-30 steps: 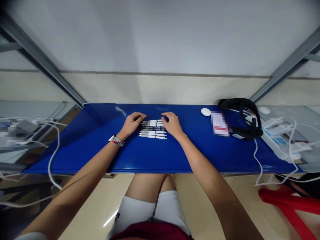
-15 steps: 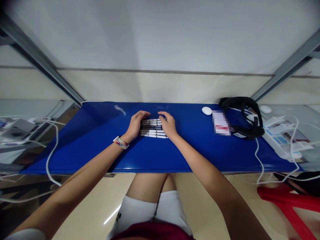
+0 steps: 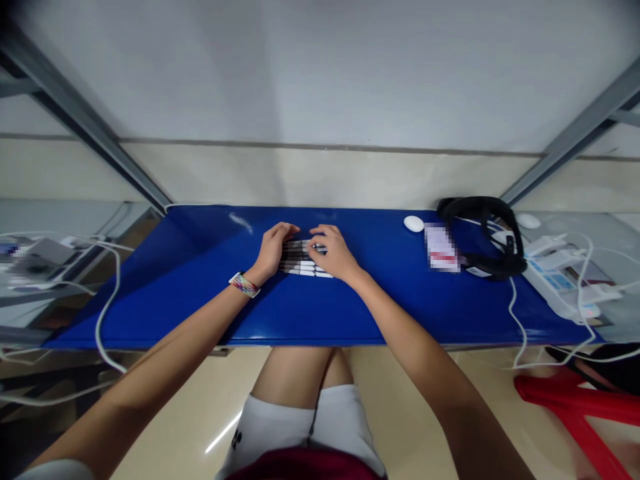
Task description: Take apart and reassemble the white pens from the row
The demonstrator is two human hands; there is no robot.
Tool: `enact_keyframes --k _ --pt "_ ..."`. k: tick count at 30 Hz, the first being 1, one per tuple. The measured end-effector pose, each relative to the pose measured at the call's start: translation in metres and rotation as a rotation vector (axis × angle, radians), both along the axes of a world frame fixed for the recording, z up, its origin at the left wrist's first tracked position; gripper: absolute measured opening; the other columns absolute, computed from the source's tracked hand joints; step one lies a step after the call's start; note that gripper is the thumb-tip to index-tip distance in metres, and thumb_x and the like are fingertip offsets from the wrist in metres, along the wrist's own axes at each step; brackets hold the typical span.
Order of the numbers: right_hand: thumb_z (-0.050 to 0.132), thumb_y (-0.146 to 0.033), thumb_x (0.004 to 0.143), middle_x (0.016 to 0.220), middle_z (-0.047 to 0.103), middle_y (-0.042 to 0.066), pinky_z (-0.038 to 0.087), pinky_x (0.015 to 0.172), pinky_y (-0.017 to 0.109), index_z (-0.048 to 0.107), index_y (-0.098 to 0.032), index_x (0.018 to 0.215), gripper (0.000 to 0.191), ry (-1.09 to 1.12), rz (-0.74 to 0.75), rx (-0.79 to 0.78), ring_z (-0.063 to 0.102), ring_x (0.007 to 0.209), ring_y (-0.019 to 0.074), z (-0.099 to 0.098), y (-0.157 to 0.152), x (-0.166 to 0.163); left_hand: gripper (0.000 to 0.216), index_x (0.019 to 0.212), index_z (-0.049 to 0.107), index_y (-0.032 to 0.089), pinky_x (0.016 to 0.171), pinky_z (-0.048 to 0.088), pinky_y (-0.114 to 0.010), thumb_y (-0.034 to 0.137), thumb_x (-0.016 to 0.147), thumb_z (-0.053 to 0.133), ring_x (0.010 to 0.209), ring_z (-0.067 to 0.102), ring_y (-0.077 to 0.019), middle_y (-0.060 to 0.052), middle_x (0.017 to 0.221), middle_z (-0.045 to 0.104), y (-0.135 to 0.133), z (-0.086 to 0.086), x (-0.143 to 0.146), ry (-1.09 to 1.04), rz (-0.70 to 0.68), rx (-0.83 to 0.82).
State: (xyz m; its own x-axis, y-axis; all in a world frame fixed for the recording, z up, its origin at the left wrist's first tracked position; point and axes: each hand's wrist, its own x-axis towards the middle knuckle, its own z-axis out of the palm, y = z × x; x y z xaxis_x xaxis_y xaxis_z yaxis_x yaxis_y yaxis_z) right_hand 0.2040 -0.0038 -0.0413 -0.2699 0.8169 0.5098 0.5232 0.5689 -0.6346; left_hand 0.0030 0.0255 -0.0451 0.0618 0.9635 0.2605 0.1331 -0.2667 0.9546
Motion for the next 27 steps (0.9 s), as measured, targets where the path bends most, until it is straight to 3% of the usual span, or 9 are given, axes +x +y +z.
enact_keyframes --k 3,10,14,17,21,24,27 --pt "0.071 -0.024 0.095 0.126 0.074 0.010 0.053 0.112 0.053 0.082 -0.027 0.087 0.014 -0.136 0.260 0.058 0.061 0.130 0.0308 0.014 -0.016 -0.005 0.034 0.092 0.072 0.022 0.102 0.053 -0.040 0.044 0.104 0.049 0.107 0.069 -0.0246 -0.009 0.107 0.077 0.004 -0.001 -0.004 0.011 0.027 0.011" --pt "0.076 -0.019 0.091 0.132 0.072 0.009 0.050 0.118 0.055 0.083 -0.029 0.086 0.013 -0.162 0.432 0.109 0.056 0.139 0.0320 0.017 -0.027 -0.018 0.032 0.092 0.070 0.022 0.098 0.055 -0.037 0.044 0.103 0.049 0.107 0.069 -0.0235 -0.008 0.106 0.076 0.011 -0.003 -0.010 -0.001 0.061 0.013" --pt "0.083 -0.027 0.088 0.136 0.070 0.010 0.048 0.119 0.058 0.082 -0.029 0.089 0.003 -0.186 0.423 0.093 0.053 0.142 0.0335 0.017 -0.025 -0.014 0.033 0.091 0.072 0.022 0.096 0.053 -0.037 0.042 0.104 0.049 0.105 0.068 -0.0235 -0.007 0.103 0.076 0.010 0.000 -0.012 0.009 0.059 0.037" --pt "0.091 -0.028 0.081 0.141 0.068 0.010 0.047 0.119 0.061 0.081 -0.028 0.085 0.011 -0.274 0.413 0.072 0.049 0.147 0.0368 0.020 -0.026 -0.012 0.035 0.091 0.072 0.022 0.095 0.053 -0.037 0.043 0.105 0.048 0.103 0.068 -0.0236 -0.007 0.103 0.076 0.009 0.001 -0.013 0.030 0.079 0.034" --pt "0.085 -0.022 0.085 0.138 0.070 0.009 0.047 0.120 0.060 0.078 -0.027 0.082 0.009 -0.291 0.432 0.080 0.047 0.150 0.0356 0.021 -0.027 -0.013 0.034 0.094 0.071 0.021 0.100 0.053 -0.037 0.045 0.106 0.049 0.108 0.068 -0.0243 -0.008 0.107 0.076 0.004 0.008 -0.013 0.020 0.039 0.032" --pt "0.077 -0.025 0.094 0.124 0.076 0.008 0.051 0.115 0.054 0.077 -0.028 0.091 0.004 -0.229 0.371 0.078 0.059 0.137 0.0324 0.021 -0.022 -0.010 0.030 0.103 0.072 0.022 0.108 0.051 -0.038 0.046 0.106 0.053 0.115 0.069 -0.0244 -0.008 0.114 0.076 -0.002 0.018 -0.012 -0.045 -0.100 0.091" --pt "0.069 -0.034 0.101 0.107 0.078 0.008 0.056 0.100 0.047 0.076 -0.027 0.101 0.010 -0.161 0.204 0.051 0.071 0.109 0.0291 0.025 -0.016 -0.003 0.034 0.105 0.075 0.022 0.103 0.053 -0.038 0.048 0.107 0.053 0.106 0.070 -0.0237 -0.007 0.104 0.075 -0.009 0.026 -0.013 -0.057 -0.224 0.122"
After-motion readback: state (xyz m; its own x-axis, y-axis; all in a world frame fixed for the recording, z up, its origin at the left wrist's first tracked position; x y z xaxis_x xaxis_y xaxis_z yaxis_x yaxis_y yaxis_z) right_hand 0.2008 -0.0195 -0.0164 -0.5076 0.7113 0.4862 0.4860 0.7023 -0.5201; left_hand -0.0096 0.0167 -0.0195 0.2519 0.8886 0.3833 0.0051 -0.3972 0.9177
